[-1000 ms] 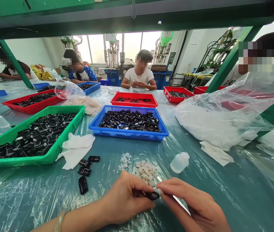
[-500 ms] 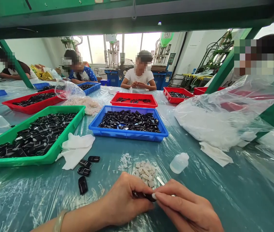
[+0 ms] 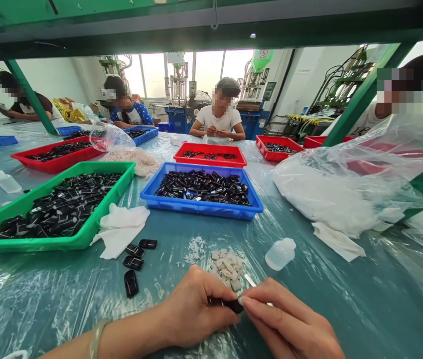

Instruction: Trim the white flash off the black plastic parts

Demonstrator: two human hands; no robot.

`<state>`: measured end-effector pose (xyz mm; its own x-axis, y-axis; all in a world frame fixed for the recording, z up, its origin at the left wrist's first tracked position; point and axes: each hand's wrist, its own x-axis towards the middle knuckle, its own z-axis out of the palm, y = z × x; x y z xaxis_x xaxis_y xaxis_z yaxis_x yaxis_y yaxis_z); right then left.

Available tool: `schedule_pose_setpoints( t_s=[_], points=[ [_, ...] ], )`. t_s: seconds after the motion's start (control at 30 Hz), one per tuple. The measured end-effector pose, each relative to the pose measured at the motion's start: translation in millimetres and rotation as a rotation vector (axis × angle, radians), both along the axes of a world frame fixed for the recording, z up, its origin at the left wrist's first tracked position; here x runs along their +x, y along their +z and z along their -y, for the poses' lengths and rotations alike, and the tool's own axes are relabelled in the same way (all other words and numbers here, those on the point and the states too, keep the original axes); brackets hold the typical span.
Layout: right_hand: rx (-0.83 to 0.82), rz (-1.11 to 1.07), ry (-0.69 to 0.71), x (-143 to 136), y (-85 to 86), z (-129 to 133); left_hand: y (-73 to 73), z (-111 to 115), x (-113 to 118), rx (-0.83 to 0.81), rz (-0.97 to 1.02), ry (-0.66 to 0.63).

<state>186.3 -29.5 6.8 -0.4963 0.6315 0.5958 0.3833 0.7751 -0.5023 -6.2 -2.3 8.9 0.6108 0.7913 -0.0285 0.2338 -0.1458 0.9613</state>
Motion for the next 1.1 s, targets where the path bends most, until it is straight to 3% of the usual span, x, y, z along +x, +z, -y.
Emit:
schedule_pose_setpoints(
  t_s=[0.2,0.63,0.8,0.93,1.03,1.1],
  points=[
    [-0.118,-0.045,0.005,0,-3.3,-1,3.1,2,1,-0.100,0.033,0.002],
    [-0.267,-0.154,-0.051,-10,-7.4,-2,1.8,2,1,-0.105,0.028,0.042],
    [-0.234,-0.097,-0.107,-8,-8.6,-1,8.9,-7,-2,-0.272,0.070,0.047],
    [-0.155,-0.076,-0.176,-12,-13.9,0,18.0,-20,-14,-0.265,0.189,0.259],
    [-0.118,0.034,-0.067,-20,-17.9,-3,20.9,-28,-22,-0.243,0.243,0.423],
    [-0.076,0.138,-0.032,-24,-20.6,-5,21.9,-31,-26,-0.248,0.261,0.465]
  ],
)
